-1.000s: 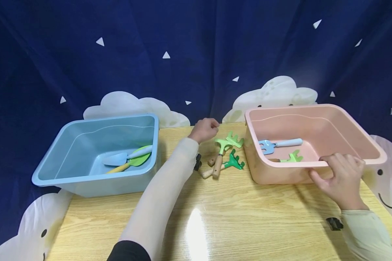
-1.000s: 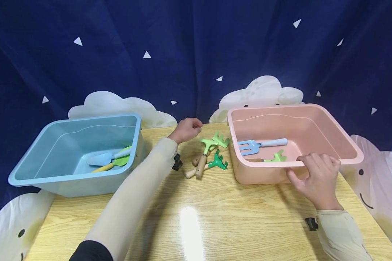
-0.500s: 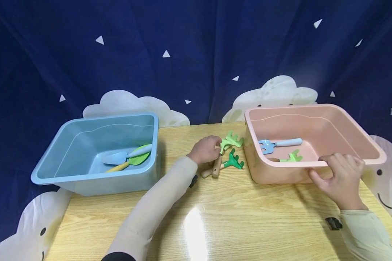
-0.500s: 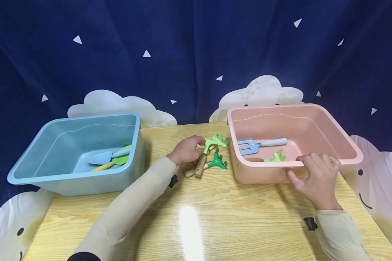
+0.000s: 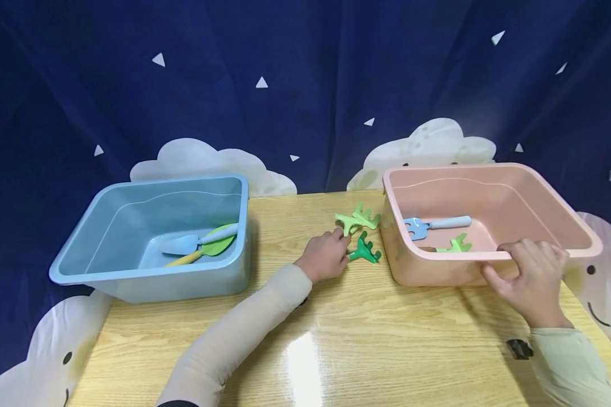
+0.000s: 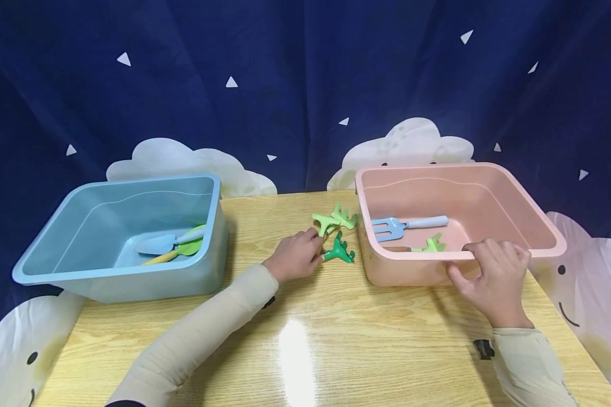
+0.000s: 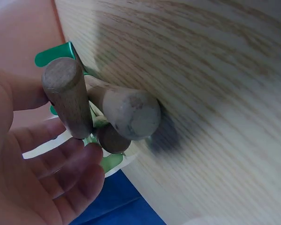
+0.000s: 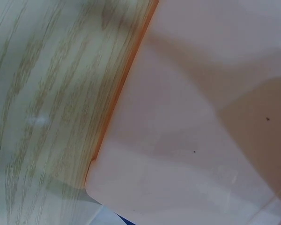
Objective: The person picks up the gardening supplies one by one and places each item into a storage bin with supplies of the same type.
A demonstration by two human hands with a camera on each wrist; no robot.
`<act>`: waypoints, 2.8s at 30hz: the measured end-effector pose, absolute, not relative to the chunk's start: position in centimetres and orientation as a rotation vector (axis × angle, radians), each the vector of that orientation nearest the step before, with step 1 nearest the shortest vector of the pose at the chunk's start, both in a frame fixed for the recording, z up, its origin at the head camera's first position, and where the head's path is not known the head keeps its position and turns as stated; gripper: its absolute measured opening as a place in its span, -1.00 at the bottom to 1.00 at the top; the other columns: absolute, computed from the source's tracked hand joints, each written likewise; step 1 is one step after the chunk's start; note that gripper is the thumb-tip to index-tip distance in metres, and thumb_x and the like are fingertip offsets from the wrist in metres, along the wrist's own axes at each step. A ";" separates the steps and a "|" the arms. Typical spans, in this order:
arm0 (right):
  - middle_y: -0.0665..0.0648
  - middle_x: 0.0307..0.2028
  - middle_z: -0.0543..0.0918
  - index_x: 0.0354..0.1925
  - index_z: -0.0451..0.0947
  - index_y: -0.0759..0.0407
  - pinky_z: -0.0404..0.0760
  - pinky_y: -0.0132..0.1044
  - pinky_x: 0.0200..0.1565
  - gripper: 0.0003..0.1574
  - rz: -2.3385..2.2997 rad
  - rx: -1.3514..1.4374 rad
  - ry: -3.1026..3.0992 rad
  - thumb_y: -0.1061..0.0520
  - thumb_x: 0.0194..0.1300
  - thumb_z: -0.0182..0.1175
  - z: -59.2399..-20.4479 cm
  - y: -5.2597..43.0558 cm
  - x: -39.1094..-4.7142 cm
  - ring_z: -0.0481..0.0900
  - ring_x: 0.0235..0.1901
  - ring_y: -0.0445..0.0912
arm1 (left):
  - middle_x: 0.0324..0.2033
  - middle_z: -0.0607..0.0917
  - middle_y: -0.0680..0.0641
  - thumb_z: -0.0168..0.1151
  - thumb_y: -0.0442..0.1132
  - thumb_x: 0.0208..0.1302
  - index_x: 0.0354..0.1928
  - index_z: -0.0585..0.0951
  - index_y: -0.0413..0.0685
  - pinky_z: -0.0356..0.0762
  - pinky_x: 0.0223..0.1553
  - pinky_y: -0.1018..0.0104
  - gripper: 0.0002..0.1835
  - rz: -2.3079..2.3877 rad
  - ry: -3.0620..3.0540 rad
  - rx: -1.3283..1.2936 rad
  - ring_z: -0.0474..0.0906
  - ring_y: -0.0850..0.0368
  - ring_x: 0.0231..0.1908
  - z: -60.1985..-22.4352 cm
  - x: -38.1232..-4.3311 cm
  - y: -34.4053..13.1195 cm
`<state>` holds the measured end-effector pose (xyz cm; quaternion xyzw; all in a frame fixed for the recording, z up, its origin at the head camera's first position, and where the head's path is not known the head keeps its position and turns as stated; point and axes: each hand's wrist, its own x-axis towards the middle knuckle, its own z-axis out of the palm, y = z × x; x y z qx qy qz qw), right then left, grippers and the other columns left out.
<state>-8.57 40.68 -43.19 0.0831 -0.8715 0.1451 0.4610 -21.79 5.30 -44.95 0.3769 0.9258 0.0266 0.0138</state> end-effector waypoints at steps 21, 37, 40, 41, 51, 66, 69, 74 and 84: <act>0.32 -0.54 0.55 -0.43 0.56 0.36 0.11 -0.07 0.06 -0.14 0.357 0.215 -2.107 -0.46 0.14 0.09 -43.4 40.7 -8.6 0.34 -0.38 0.27 | 0.01 0.55 -0.16 0.21 -0.17 0.35 0.30 0.44 -0.09 0.54 -0.47 0.31 -0.50 0.364 2.796 1.023 0.51 0.15 -0.47 -45.4 -21.6 5.6; 0.33 -0.53 0.54 -0.42 0.55 0.37 0.06 -0.15 0.12 -0.17 0.367 0.213 -2.108 -0.44 0.13 0.09 -43.3 40.7 -8.6 0.34 -0.36 0.28 | -0.36 0.59 -0.03 0.22 -0.14 0.36 0.04 0.58 -0.11 0.50 -0.40 0.28 -0.71 0.446 2.749 1.020 0.48 0.14 -0.40 -43.9 -22.3 4.7; 0.33 -0.53 0.54 -0.43 0.54 0.37 -0.07 -0.27 0.18 -0.17 0.375 0.210 -2.110 -0.43 0.12 0.10 -43.4 40.7 -8.6 0.33 -0.35 0.28 | -0.49 0.52 0.04 0.19 -0.22 0.32 -0.19 0.55 -0.05 0.42 -0.44 0.34 -0.90 0.510 2.704 0.977 0.44 0.15 -0.47 -43.3 -22.8 4.3; 0.33 -0.53 0.54 -0.43 0.54 0.37 -0.08 -0.28 0.19 -0.18 0.378 0.210 -2.107 -0.42 0.12 0.10 -43.4 40.7 -8.6 0.33 -0.35 0.29 | -0.53 0.48 0.05 0.18 -0.24 0.30 -0.24 0.52 -0.03 0.38 -0.46 0.35 -0.94 0.532 2.692 0.965 0.41 0.16 -0.50 -43.1 -23.0 4.2; 0.32 -0.53 0.53 -0.44 0.52 0.37 0.03 -0.17 0.15 -0.19 0.371 0.197 -2.128 -0.42 0.10 0.09 -43.3 40.6 -8.5 0.33 -0.34 0.29 | -0.50 0.58 0.07 0.15 -0.27 0.26 0.30 0.43 -0.02 0.50 -0.48 0.31 -0.48 0.965 2.403 0.610 0.44 0.20 -0.64 -42.7 -25.5 2.9; 0.32 -0.54 0.53 -0.44 0.53 0.37 -0.04 -0.24 0.18 -0.17 0.371 0.200 -2.120 -0.43 0.12 0.09 -43.3 40.6 -8.7 0.33 -0.35 0.28 | -0.22 0.63 -0.21 0.10 -0.33 0.39 0.38 0.36 -0.05 0.60 -0.37 0.35 -0.47 1.659 1.787 0.165 0.64 0.13 -0.45 -44.9 -28.2 1.5; 0.32 -0.54 0.54 -0.44 0.54 0.37 0.01 -0.21 0.16 -0.17 0.372 0.206 -2.110 -0.43 0.11 0.10 -43.3 40.6 -8.7 0.33 -0.37 0.27 | 0.08 0.59 -0.36 0.09 -0.34 0.40 0.40 0.35 -0.03 0.58 -0.39 0.38 -0.46 1.741 1.730 0.141 0.60 0.19 -0.43 -45.2 -28.2 1.3; 0.33 -0.54 0.54 -0.43 0.54 0.38 -0.04 -0.25 0.18 -0.16 0.377 0.209 -2.110 -0.43 0.12 0.10 -43.3 40.6 -8.7 0.33 -0.37 0.27 | 0.33 0.43 -0.41 0.04 -0.38 0.42 0.43 0.30 -0.09 0.56 -0.33 0.37 -0.45 1.856 1.592 0.169 0.61 0.19 -0.31 -45.6 -28.0 1.0; 0.32 -0.54 0.53 -0.44 0.53 0.38 -0.07 -0.25 0.19 -0.16 0.380 0.194 -2.132 -0.44 0.11 0.10 -43.2 40.5 -8.5 0.32 -0.35 0.27 | 0.40 0.32 -0.41 -0.02 -0.43 0.45 0.49 0.23 -0.04 0.64 -0.24 0.40 -0.40 1.993 1.400 0.225 0.66 0.15 -0.26 -46.2 -27.7 0.7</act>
